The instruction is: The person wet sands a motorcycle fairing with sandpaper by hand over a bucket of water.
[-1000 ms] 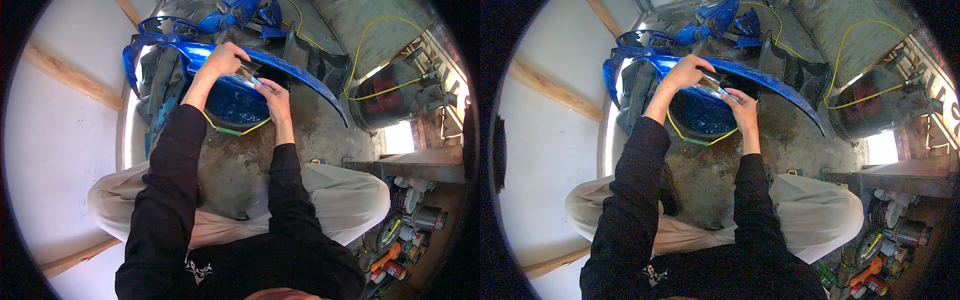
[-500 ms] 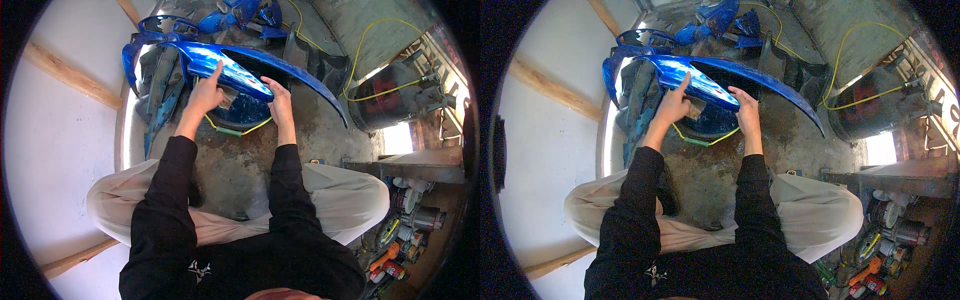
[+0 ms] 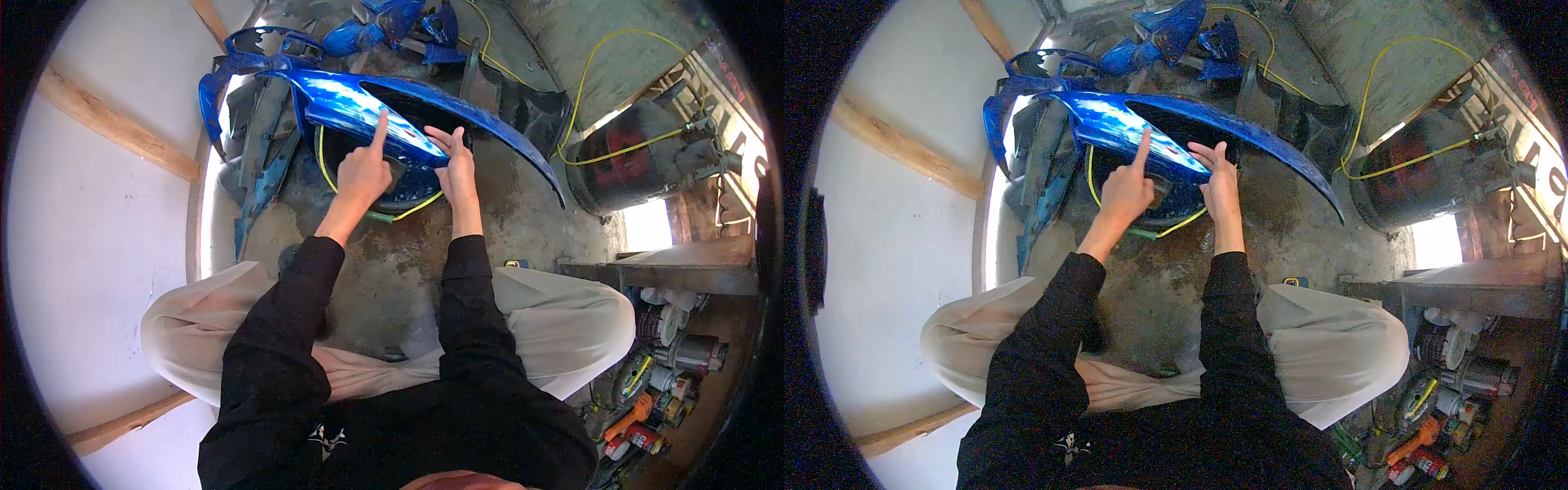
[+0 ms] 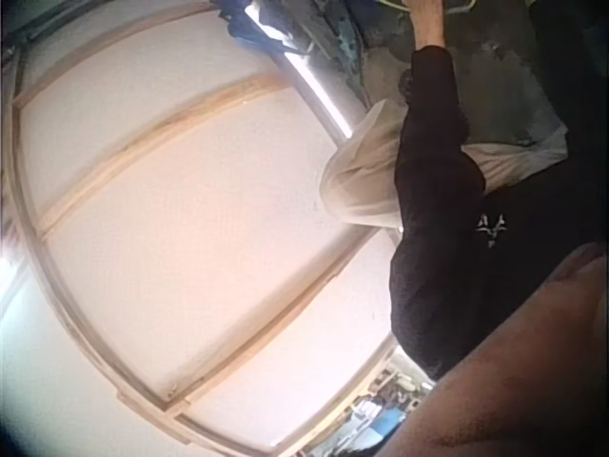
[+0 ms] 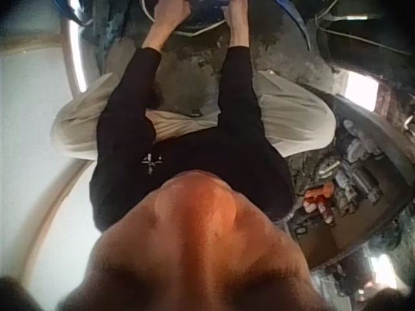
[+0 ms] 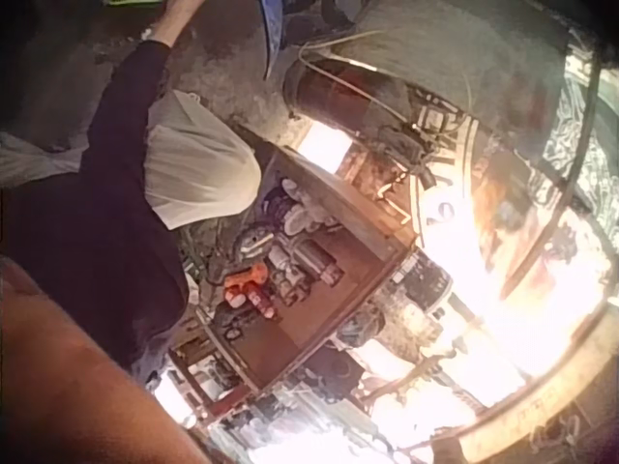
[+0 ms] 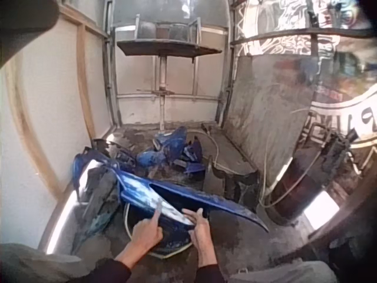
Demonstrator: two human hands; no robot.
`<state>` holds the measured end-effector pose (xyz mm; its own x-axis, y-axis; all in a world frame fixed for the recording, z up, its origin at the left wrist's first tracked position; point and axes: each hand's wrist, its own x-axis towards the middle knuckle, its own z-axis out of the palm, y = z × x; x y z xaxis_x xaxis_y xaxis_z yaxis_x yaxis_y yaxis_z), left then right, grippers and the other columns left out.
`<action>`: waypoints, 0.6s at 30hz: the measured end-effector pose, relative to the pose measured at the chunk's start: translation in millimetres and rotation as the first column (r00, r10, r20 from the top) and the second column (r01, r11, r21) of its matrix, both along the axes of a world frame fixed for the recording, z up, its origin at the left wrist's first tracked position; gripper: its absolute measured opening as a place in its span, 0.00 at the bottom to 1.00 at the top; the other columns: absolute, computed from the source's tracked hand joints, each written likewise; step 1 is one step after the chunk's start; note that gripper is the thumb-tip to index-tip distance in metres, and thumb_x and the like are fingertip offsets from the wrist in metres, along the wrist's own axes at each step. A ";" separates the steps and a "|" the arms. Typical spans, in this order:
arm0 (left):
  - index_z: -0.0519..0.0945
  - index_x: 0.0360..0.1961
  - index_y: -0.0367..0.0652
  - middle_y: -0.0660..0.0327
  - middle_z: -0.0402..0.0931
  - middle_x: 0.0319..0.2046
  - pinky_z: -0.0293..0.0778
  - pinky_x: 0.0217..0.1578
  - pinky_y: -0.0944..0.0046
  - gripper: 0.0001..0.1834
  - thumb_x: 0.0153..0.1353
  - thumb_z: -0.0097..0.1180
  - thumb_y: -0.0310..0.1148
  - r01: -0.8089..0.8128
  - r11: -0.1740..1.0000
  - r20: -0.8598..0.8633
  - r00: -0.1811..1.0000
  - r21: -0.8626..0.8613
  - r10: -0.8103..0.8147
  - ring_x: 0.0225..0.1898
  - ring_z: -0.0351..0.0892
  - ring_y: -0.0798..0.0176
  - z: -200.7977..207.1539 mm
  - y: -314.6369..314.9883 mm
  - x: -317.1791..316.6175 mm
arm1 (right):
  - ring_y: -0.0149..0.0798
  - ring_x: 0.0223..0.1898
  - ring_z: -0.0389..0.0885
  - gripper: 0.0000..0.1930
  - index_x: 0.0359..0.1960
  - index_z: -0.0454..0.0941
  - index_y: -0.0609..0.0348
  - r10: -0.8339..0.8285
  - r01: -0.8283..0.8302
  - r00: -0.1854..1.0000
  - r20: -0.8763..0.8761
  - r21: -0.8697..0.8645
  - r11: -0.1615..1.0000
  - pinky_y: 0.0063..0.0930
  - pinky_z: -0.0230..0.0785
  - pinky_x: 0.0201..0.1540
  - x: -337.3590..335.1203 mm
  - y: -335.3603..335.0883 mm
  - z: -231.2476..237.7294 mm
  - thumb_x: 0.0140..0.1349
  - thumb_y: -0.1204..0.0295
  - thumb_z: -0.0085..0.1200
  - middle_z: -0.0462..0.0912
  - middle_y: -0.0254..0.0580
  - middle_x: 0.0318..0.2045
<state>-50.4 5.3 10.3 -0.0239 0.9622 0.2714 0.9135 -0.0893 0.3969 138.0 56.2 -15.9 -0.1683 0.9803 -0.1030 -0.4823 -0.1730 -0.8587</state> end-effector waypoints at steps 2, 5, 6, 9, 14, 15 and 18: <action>0.51 0.83 0.64 0.38 0.85 0.29 0.83 0.35 0.37 0.54 0.57 0.61 0.26 0.041 0.999 0.006 0.999 -0.011 -0.041 0.31 0.87 0.33 -3.5 -5.2 13.3 | 0.38 0.51 0.83 0.39 0.60 0.81 0.68 -0.001 0.001 1.000 -0.001 -0.005 1.000 0.31 0.75 0.56 -0.1 -0.8 0.0 0.80 0.39 0.36 0.86 0.52 0.53; 0.54 0.82 0.70 0.42 0.86 0.29 0.83 0.36 0.36 0.53 0.57 0.60 0.26 0.260 0.965 -0.007 0.965 -0.016 -0.261 0.31 0.87 0.35 -6.7 -8.1 25.6 | 0.39 0.50 0.84 0.40 0.61 0.81 0.69 -0.045 0.041 0.994 0.103 0.041 0.998 0.32 0.76 0.54 -2.5 -2.6 3.9 0.80 0.39 0.36 0.86 0.52 0.54; 0.55 0.82 0.70 0.42 0.85 0.29 0.83 0.37 0.35 0.52 0.57 0.59 0.25 0.319 0.947 -0.013 0.948 -0.028 -0.319 0.32 0.87 0.34 -7.3 -6.7 25.2 | 0.40 0.51 0.84 0.39 0.61 0.81 0.69 -0.048 0.044 0.991 0.126 0.035 0.998 0.34 0.76 0.54 -1.8 -3.7 5.4 0.80 0.40 0.37 0.85 0.53 0.55; 0.57 0.81 0.72 0.42 0.85 0.29 0.83 0.38 0.35 0.51 0.57 0.59 0.26 0.291 0.956 -0.024 0.956 -0.048 -0.292 0.33 0.87 0.34 0.2 -0.6 11.3 | 0.42 0.51 0.85 0.37 0.62 0.80 0.69 -0.020 0.021 0.996 0.084 -0.013 1.000 0.35 0.76 0.55 2.3 -5.7 7.7 0.80 0.41 0.40 0.85 0.55 0.55; 0.48 0.84 0.62 0.37 0.85 0.30 0.81 0.39 0.34 0.54 0.58 0.60 0.28 -0.232 0.968 0.084 0.967 -0.090 0.240 0.34 0.86 0.31 10.9 12.4 -37.3 | 0.43 0.53 0.85 0.33 0.62 0.79 0.69 0.034 -0.029 0.996 0.078 -0.056 0.998 0.37 0.77 0.57 -2.2 -2.4 7.4 0.80 0.46 0.48 0.84 0.57 0.57; 0.48 0.84 0.62 0.37 0.85 0.30 0.81 0.39 0.34 0.54 0.58 0.60 0.28 -0.232 0.969 0.084 0.967 -0.089 0.239 0.34 0.86 0.31 9.2 13.7 -37.9 | 0.43 0.53 0.85 0.33 0.62 0.79 0.69 0.033 -0.029 0.996 0.077 -0.055 0.998 0.37 0.77 0.57 -2.1 -2.1 6.0 0.80 0.46 0.48 0.84 0.57 0.57; 0.49 0.83 0.65 0.36 0.84 0.28 0.79 0.41 0.33 0.54 0.57 0.60 0.28 -0.180 0.984 0.132 0.975 -0.012 0.180 0.34 0.85 0.29 0.2 14.8 -30.9 | 0.39 0.52 0.86 0.32 0.62 0.79 0.69 0.034 -0.034 0.998 0.061 0.000 0.999 0.32 0.76 0.56 -4.8 -2.2 5.2 0.80 0.47 0.48 0.86 0.55 0.54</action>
